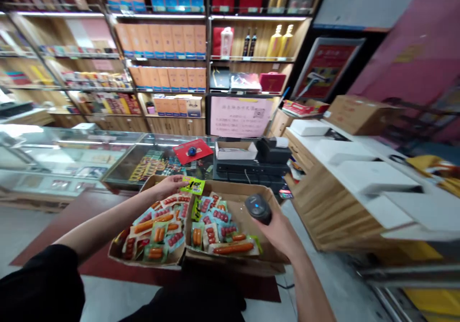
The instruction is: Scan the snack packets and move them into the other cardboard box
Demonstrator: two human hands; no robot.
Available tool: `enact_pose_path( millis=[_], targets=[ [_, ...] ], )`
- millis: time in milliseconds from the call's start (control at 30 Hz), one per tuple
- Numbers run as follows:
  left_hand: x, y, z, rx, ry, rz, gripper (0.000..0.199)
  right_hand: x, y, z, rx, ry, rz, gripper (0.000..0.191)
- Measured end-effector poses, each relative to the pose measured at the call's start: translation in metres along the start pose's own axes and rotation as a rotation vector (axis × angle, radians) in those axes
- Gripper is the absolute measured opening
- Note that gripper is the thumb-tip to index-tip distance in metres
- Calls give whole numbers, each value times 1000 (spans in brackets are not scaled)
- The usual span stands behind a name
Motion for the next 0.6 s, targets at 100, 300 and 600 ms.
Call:
enact_pose_path(
  millis=[100,300,600],
  targets=[
    [0,52,39,112,-5,-89,38,8,-8,-10,-36,24,29,44],
    [-1,95,74,281,-4,-324,49,16,-13,-22,-61,63,88,49],
    [2,-18,6,-72,-72,-387,39,2,9,0,3,-7,11,45]
  ],
)
Point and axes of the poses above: each hand's wrist, its own z-axis away from the middle knuckle, its own y-axis out of the back of the hand, x = y × z, the point moved 6 cm from there along -z, towards the middle knuckle, and after that the axes turned 10 degrees about y, right-handed, at the moved point
